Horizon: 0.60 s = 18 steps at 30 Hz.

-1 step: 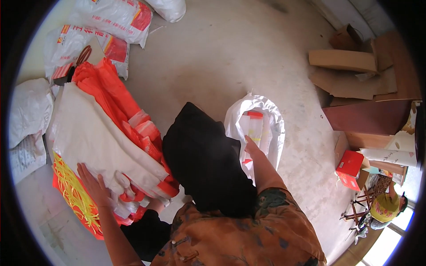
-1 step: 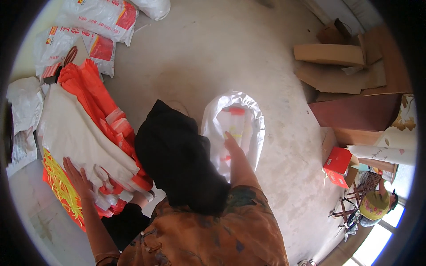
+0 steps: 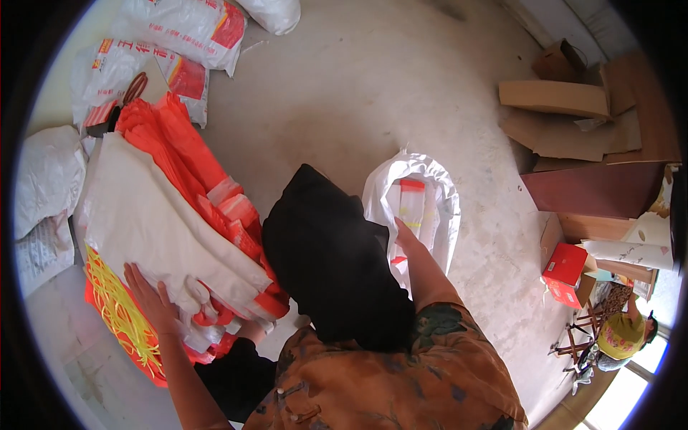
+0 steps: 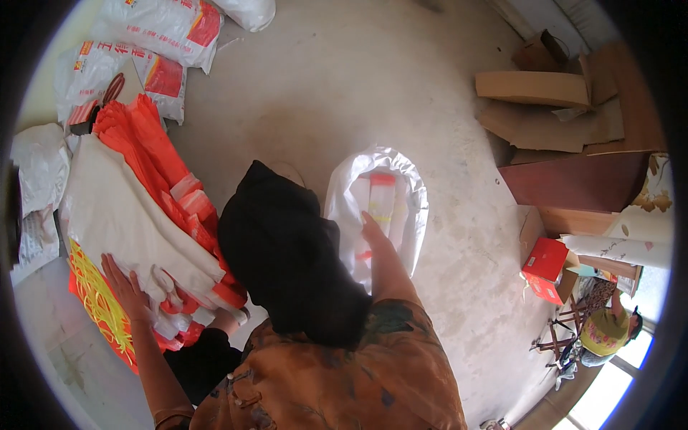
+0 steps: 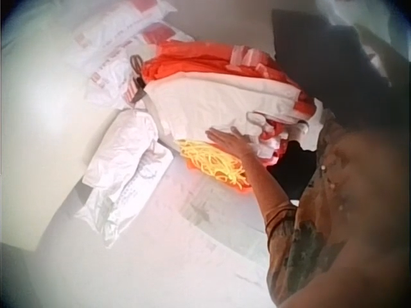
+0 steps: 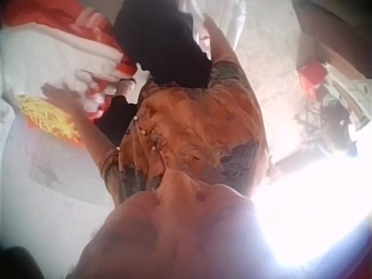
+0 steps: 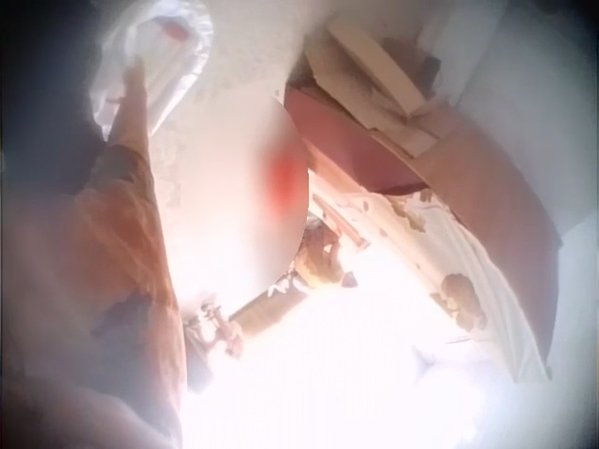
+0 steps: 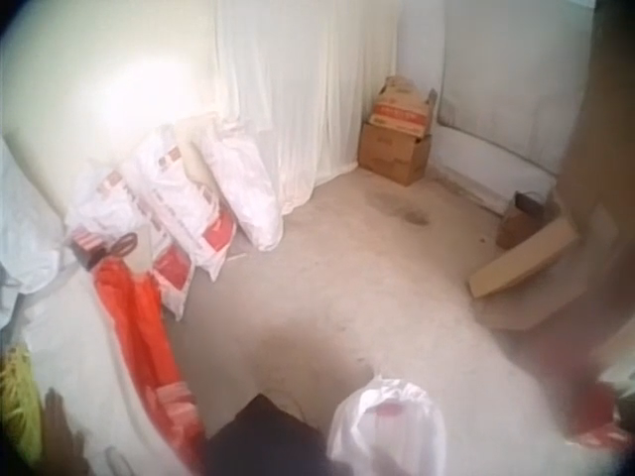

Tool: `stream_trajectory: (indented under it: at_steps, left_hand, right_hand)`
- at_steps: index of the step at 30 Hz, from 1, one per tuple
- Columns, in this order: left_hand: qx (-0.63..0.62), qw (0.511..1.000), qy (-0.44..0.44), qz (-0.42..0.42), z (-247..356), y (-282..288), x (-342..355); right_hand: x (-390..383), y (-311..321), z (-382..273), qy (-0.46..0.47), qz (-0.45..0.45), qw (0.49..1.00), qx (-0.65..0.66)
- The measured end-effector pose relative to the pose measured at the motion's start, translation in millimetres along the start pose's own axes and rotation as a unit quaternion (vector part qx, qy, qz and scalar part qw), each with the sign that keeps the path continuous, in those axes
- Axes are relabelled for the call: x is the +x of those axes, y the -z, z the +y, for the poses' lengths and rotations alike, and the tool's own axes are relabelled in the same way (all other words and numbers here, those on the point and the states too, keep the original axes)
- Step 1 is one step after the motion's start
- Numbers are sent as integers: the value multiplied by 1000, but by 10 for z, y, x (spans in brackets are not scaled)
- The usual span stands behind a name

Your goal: The person folds white plastic bags into rectangular shapes and secures them with yellow twist ties. They repeat this process for multiple bags, placing each finished bundle into a white sack on the floor.

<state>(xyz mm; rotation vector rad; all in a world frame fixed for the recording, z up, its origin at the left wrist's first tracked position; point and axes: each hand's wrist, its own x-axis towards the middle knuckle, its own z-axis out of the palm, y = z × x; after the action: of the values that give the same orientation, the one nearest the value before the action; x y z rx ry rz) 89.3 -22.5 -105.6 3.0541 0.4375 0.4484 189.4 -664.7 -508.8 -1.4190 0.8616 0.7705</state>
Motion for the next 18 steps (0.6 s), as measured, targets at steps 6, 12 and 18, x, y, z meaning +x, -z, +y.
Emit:
stream_trajectory:
  at_steps: [6, 12, 18]
  left_hand:
    - [6, 1000, 15, -3, 48, 110, -28]
    - [43, 999, -5, -10, 10, 124, -53]
    - [25, 999, 14, -21, 117, 197, -19]
  right_hand:
    - [-216, -245, -199, -28, -49, 996, -75]
    - [54, 82, 246, 44, -80, 935, -342]
    - [34, 213, -334, 312, 63, 931, -177]
